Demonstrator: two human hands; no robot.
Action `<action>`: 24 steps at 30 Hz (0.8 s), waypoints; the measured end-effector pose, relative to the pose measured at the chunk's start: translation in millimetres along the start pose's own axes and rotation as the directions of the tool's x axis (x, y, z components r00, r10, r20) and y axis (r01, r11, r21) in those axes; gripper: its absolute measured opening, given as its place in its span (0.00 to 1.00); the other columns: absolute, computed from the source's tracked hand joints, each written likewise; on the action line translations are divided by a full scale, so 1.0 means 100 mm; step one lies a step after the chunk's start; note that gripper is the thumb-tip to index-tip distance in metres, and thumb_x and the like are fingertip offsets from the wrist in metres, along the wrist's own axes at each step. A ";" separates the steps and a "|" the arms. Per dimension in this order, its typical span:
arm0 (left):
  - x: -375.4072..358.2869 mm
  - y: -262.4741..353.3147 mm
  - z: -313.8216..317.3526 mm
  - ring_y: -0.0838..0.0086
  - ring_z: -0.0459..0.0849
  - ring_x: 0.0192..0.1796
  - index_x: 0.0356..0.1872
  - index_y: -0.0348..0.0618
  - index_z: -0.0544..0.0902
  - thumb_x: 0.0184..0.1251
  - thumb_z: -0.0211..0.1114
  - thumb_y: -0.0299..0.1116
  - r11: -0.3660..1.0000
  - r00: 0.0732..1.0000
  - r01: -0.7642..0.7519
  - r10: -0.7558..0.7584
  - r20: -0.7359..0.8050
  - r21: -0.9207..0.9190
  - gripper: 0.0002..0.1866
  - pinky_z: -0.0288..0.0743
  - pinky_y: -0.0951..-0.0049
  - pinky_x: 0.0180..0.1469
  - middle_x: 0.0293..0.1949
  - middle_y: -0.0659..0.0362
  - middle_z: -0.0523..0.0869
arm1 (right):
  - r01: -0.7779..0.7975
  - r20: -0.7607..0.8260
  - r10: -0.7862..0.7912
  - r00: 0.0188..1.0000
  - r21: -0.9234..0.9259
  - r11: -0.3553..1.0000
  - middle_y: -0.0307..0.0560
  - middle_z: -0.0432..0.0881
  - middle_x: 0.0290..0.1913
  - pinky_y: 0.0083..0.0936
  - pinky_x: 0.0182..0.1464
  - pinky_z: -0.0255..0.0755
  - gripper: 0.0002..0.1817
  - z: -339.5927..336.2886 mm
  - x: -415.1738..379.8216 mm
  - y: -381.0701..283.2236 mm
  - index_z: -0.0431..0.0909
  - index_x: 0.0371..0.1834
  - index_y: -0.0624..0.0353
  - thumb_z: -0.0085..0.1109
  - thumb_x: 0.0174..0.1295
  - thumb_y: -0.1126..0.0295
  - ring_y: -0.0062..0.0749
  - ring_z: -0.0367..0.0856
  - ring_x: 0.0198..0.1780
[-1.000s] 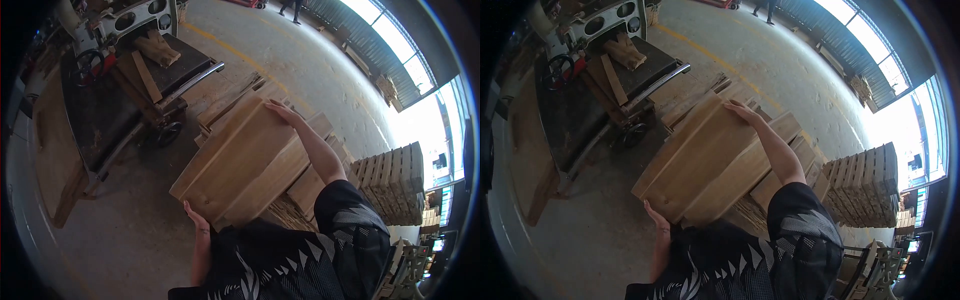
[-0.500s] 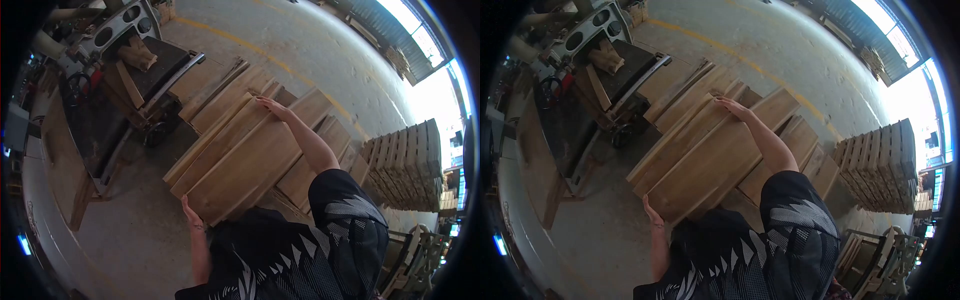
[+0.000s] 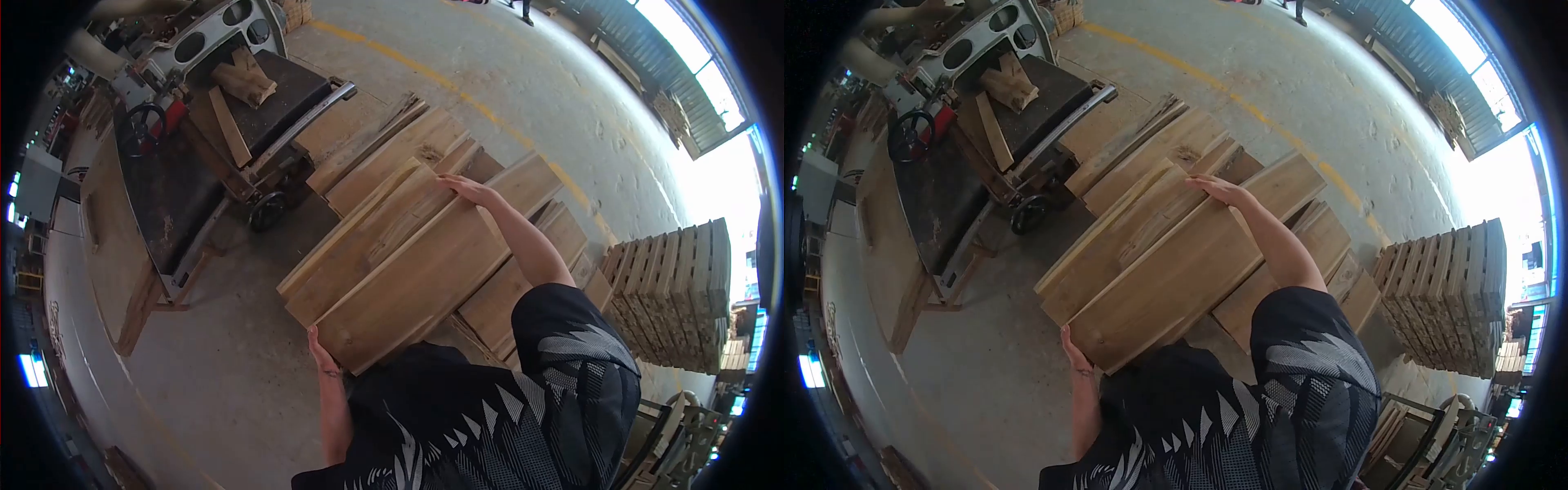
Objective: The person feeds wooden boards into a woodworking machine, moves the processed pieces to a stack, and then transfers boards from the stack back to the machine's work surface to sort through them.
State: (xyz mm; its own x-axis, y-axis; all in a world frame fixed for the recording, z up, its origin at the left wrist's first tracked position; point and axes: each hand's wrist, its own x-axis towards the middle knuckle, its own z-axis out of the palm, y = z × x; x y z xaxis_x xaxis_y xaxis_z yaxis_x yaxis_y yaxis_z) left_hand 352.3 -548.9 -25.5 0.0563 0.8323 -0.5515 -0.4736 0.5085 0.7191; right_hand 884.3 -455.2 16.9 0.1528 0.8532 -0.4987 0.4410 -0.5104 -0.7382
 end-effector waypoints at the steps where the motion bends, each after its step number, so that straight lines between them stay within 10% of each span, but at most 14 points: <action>1: 0.09 -0.08 -0.09 0.57 0.79 0.59 0.66 0.40 0.70 0.65 0.61 0.56 1.000 1.000 -0.007 0.006 -0.008 -0.014 0.36 0.75 0.56 0.59 0.60 0.50 0.78 | 0.039 -0.041 -0.039 0.998 -0.004 0.999 0.52 0.70 0.71 0.38 0.71 0.59 0.43 0.03 -0.03 -0.01 0.67 0.73 0.56 0.45 0.66 0.32 0.44 0.64 0.73; 17: -0.01 0.25 0.24 0.56 0.78 0.59 0.66 0.36 0.70 0.66 0.57 0.59 0.988 0.985 -0.154 0.153 -0.074 -0.010 0.38 0.73 0.58 0.60 0.60 0.50 0.78 | 0.192 -0.231 -0.159 0.960 0.129 0.973 0.44 0.75 0.67 0.28 0.68 0.59 0.37 -0.14 0.26 -0.60 0.70 0.70 0.60 0.41 0.72 0.39 0.33 0.71 0.64; 24: 0.19 0.37 -0.06 0.56 0.74 0.63 0.67 0.40 0.70 0.66 0.55 0.59 0.954 0.957 -0.286 0.280 -0.075 -0.086 0.37 0.70 0.55 0.62 0.63 0.51 0.75 | 0.350 -0.299 -0.314 0.901 0.072 0.934 0.46 0.81 0.49 0.31 0.59 0.65 0.37 -0.10 0.45 -1.24 0.77 0.59 0.63 0.45 0.69 0.36 0.34 0.75 0.54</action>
State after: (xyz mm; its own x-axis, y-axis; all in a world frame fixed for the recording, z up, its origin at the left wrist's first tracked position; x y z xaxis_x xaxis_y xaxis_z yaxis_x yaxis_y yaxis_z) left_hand 330.7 -515.2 -11.8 -0.1450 0.9223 -0.3583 -0.5440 0.2281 0.8075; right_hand 845.2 -352.8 90.4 0.2638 0.9611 -0.0815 0.4012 -0.1862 -0.8969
